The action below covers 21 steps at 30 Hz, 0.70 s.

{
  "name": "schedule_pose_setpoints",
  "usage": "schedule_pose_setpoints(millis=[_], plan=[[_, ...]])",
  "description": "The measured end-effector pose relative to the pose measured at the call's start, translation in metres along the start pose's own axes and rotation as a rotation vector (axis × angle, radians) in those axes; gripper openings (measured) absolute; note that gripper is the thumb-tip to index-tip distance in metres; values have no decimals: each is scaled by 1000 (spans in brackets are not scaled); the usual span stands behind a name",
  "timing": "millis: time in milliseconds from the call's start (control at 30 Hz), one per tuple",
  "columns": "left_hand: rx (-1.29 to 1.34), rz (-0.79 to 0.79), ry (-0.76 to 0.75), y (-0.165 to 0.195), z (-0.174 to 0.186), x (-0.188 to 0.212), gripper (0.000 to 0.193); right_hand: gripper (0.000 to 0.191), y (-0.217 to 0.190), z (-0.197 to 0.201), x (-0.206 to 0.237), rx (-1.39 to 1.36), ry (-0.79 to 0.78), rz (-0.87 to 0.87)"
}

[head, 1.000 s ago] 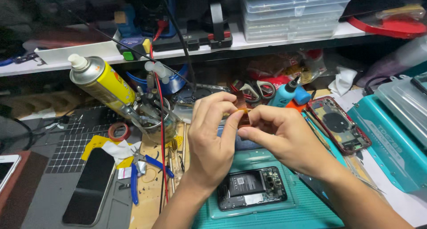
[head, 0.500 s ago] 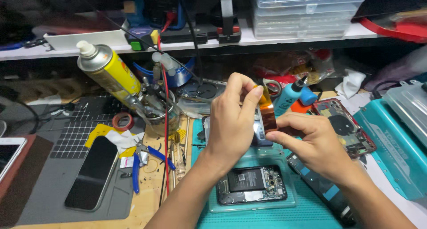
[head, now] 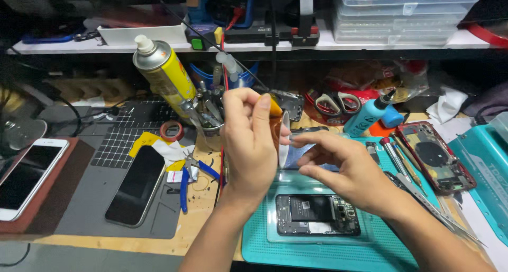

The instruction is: The person repairs a disassembled smartphone at a workbench. They hold the open phone, use a spudger tool to work on internal components near the battery, manipulate small parts with tweezers, and use scissors and a pry tool on the phone's frame and internals.

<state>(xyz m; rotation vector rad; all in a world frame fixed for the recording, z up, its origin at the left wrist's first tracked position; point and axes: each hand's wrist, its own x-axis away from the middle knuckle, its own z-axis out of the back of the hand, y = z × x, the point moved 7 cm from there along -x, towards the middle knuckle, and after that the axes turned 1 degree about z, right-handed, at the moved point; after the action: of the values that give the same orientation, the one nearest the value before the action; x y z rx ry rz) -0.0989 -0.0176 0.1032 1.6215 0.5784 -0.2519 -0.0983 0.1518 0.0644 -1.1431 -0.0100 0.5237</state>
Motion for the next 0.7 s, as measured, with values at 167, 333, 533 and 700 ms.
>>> schedule_pose_setpoints(millis=[167, 333, 533, 700], plan=[[32, 39, -38, 2, 15, -3, 11, 33, 1, 27, -6, 300, 169, -52], [-34, 83, -113, -3, -9, -2, 14, 29, 16, 91, 7, 498, 447, -216], [-45, 37, -118, -3, -11, -6, 14, 22, 14, 149, 24, 538, 632, -244], [-110, 99, -76, -14, 1, 0, 13, 22, 8, 123, -3, 577, 468, -50]])
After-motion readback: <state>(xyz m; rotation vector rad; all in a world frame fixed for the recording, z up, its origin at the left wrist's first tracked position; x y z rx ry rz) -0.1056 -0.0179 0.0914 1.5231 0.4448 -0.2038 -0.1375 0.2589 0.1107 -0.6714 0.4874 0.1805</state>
